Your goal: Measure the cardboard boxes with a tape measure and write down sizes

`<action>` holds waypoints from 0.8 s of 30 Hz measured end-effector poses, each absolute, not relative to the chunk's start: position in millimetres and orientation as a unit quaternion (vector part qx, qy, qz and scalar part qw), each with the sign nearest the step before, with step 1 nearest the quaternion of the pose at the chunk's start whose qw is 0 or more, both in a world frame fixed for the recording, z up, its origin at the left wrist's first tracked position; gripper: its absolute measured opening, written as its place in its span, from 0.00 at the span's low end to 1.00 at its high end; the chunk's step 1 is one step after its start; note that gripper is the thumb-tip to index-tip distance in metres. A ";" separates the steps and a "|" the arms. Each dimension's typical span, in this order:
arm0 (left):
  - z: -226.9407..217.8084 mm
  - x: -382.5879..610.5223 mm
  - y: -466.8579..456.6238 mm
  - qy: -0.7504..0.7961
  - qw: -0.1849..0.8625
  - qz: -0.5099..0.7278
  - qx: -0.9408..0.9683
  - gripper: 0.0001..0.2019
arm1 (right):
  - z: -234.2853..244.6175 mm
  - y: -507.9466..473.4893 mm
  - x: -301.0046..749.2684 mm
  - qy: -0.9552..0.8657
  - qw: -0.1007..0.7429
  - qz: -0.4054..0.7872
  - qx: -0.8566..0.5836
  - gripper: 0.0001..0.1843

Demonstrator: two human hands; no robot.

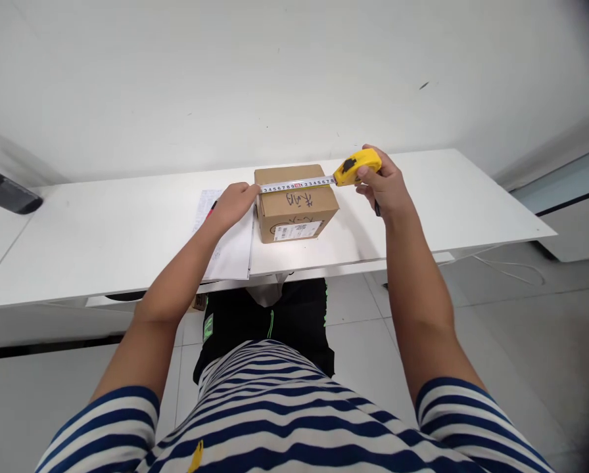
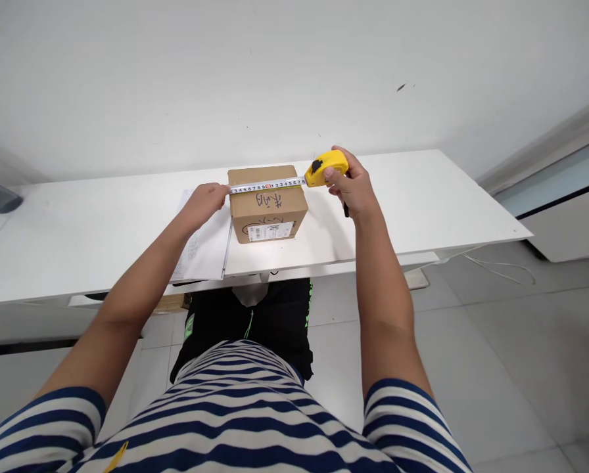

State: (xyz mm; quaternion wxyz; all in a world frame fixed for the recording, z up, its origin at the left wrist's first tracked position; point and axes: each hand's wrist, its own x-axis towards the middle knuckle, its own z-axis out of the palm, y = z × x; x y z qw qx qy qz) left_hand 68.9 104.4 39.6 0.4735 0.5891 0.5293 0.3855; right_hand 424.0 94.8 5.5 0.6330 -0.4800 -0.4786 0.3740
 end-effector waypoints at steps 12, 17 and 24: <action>32.4 76.5 113.7 0.532 0.463 0.334 0.625 0.25 | 0.8 89.8 413.4 -0.514 0.621 0.333 -0.489 0.36; 43.8 75.7 105.4 0.547 0.419 0.298 0.661 0.26 | 0.1 87.0 411.7 -0.529 0.608 0.326 -0.494 0.36; 61.5 59.7 119.5 0.550 0.417 0.323 0.647 0.20 | 25.7 50.4 397.3 -0.538 0.640 0.239 -0.494 0.31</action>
